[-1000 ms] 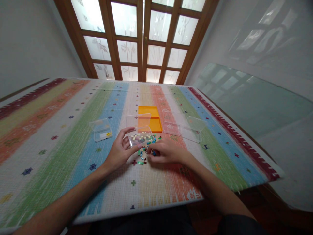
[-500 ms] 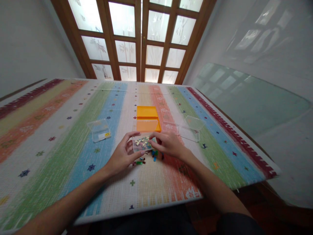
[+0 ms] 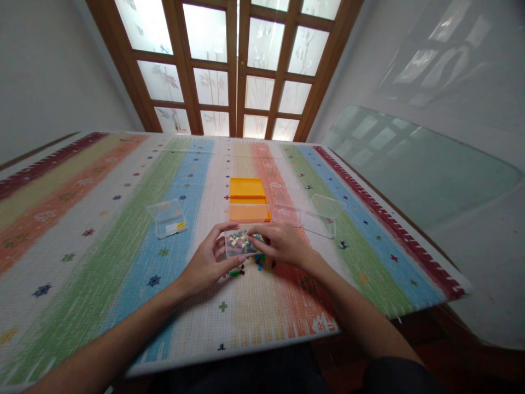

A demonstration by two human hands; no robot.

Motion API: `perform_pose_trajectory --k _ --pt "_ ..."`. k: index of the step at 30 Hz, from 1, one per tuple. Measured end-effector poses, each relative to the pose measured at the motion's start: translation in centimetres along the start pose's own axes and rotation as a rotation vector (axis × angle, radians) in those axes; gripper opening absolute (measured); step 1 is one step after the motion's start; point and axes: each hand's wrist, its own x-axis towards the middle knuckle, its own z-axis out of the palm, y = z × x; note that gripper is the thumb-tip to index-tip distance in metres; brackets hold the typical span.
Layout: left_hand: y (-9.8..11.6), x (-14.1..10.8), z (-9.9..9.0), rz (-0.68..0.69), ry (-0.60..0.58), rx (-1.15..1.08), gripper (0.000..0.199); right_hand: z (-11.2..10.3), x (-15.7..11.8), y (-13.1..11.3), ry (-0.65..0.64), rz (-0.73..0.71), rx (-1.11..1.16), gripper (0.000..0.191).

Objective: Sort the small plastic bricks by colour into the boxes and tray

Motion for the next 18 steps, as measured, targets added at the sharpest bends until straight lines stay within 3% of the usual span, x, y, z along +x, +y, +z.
perform_pose_trajectory --k 6,13,15,18 --pt "0.2 0.1 -0.1 -0.009 0.039 -0.021 0.065 0.0 -0.3 0.1 0.14 0.109 -0.017 0.028" --pt "0.2 0.8 -1.0 0.055 0.214 0.065 0.065 0.5 -0.4 -0.2 0.341 -0.016 0.055 0.023" --pt "0.4 0.9 -1.2 0.069 0.265 0.088 0.066 0.7 -0.4 -0.5 0.322 -0.082 0.086 0.021" --pt "0.4 1.0 -1.4 0.096 0.306 0.11 0.065 1.4 -0.2 -1.0 0.192 -0.149 0.087 0.02"
